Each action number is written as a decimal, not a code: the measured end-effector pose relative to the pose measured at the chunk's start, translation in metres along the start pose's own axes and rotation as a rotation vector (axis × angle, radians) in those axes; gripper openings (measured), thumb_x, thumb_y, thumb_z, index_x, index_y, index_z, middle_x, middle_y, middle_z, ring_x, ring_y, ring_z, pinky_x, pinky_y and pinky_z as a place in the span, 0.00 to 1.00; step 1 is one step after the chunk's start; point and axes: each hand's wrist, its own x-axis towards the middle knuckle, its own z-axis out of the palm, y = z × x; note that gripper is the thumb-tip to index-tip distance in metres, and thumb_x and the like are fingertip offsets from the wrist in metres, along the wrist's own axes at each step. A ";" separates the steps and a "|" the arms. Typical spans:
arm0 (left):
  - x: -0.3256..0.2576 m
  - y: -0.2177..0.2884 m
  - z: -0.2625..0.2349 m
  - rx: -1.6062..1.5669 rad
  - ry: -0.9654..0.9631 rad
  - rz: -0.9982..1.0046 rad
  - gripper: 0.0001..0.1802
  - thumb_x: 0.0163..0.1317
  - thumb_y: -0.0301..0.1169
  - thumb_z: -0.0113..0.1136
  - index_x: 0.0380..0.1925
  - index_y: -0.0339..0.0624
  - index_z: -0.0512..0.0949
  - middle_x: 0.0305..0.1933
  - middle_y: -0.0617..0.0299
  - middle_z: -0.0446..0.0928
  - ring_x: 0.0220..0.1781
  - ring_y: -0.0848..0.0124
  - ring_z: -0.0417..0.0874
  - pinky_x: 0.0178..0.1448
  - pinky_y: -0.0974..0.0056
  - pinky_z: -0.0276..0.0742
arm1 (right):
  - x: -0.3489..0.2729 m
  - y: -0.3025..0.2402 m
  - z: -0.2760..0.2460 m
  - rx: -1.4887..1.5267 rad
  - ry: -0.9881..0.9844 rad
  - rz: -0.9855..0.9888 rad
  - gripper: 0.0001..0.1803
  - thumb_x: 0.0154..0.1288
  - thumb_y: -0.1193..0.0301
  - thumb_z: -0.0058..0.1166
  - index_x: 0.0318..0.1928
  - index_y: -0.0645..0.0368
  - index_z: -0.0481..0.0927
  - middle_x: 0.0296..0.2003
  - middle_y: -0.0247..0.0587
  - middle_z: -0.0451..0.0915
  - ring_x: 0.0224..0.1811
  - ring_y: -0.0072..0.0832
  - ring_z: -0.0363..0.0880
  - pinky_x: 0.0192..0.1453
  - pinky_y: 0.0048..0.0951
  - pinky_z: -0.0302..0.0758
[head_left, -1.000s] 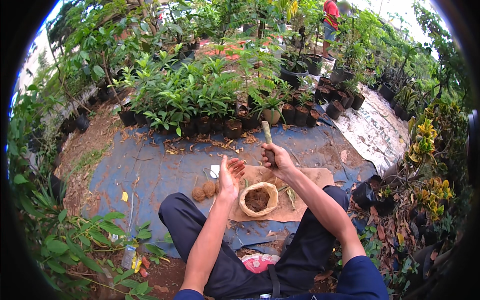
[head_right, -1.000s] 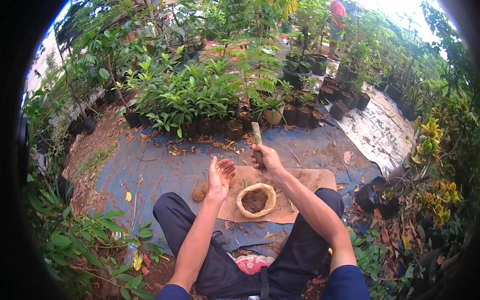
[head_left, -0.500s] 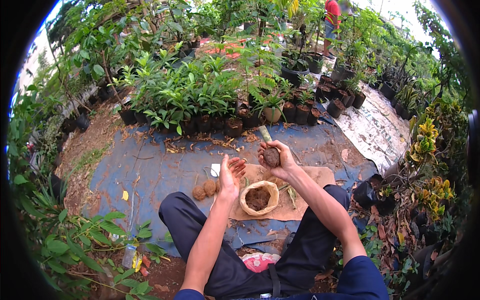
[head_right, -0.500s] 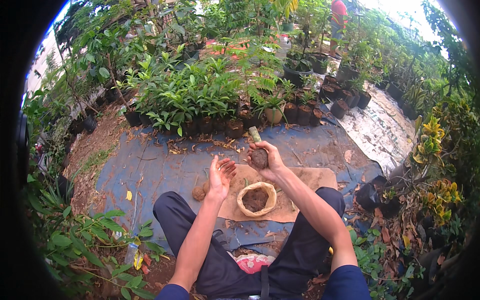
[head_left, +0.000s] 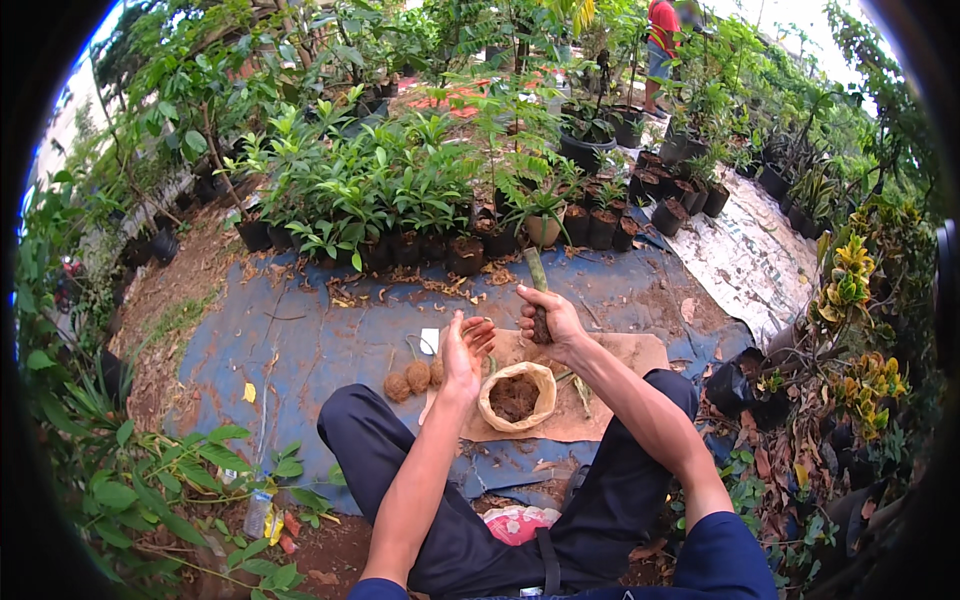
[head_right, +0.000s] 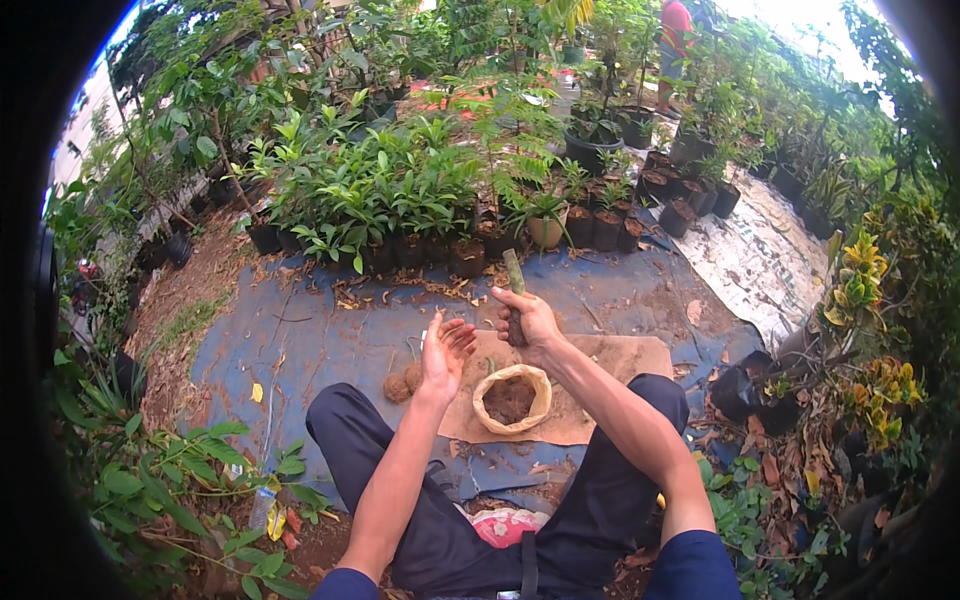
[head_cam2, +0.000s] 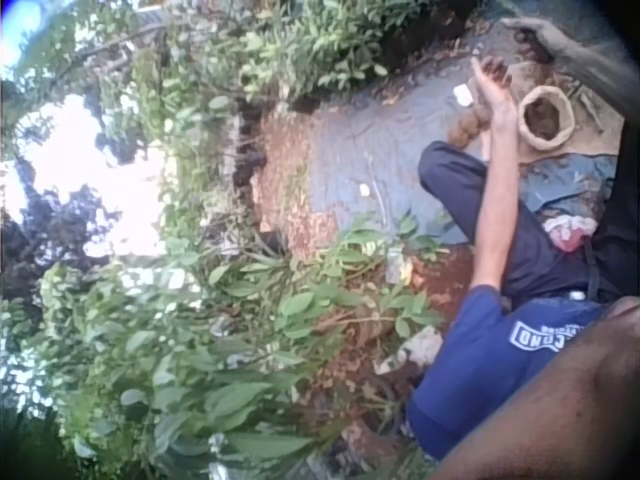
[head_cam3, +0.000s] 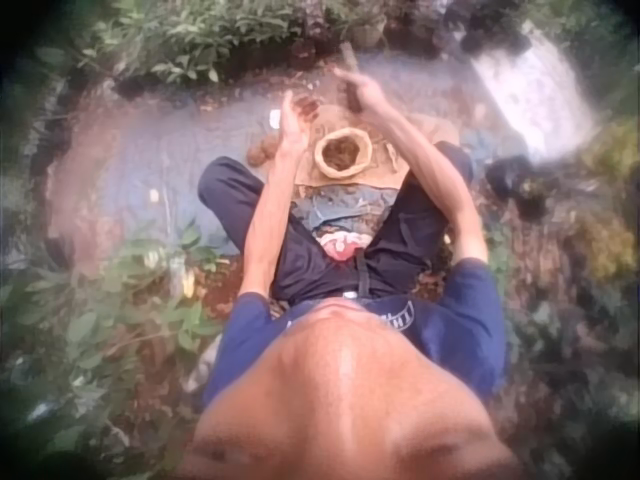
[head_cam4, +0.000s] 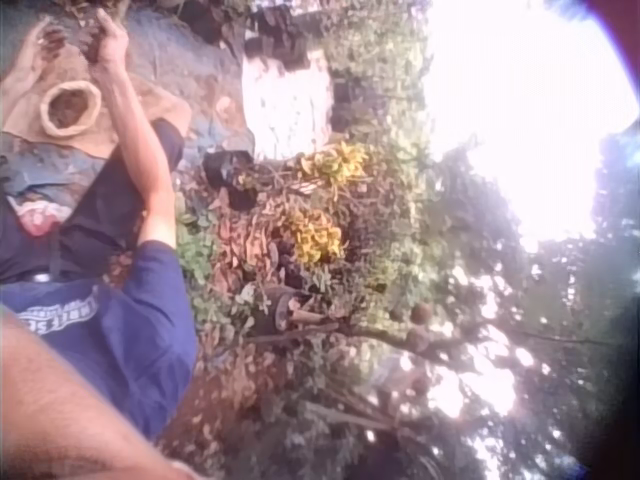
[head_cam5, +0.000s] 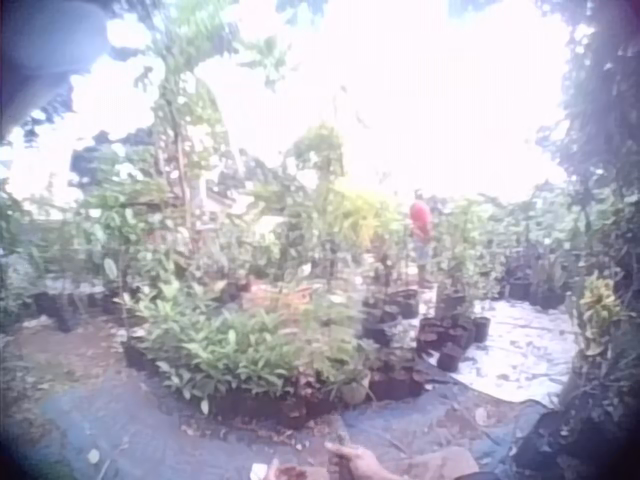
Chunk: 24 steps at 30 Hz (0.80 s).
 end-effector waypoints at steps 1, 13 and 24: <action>0.000 0.000 -0.001 -0.001 -0.003 -0.001 0.25 0.66 0.55 0.51 0.41 0.43 0.74 0.41 0.56 0.79 0.44 0.66 0.80 0.50 0.62 0.76 | 0.001 0.001 0.001 0.004 0.028 -0.051 0.12 0.63 0.64 0.61 0.35 0.52 0.70 0.21 0.29 0.69 0.19 0.20 0.67 0.21 0.22 0.66; 0.000 -0.001 -0.005 0.015 0.004 -0.006 0.24 0.67 0.54 0.49 0.42 0.43 0.74 0.41 0.57 0.80 0.44 0.67 0.80 0.51 0.62 0.76 | -0.001 -0.003 -0.007 0.039 0.042 0.177 0.24 0.61 0.44 0.56 0.29 0.50 0.68 0.18 0.30 0.69 0.17 0.23 0.66 0.21 0.23 0.64; -0.013 -0.015 0.016 0.285 -0.113 0.209 0.26 0.68 0.48 0.54 0.52 0.37 0.67 0.47 0.54 0.77 0.50 0.68 0.79 0.54 0.64 0.75 | 0.012 0.016 -0.009 -0.318 0.082 -0.277 0.19 0.69 0.51 0.52 0.37 0.55 0.69 0.24 0.36 0.77 0.21 0.20 0.71 0.27 0.23 0.70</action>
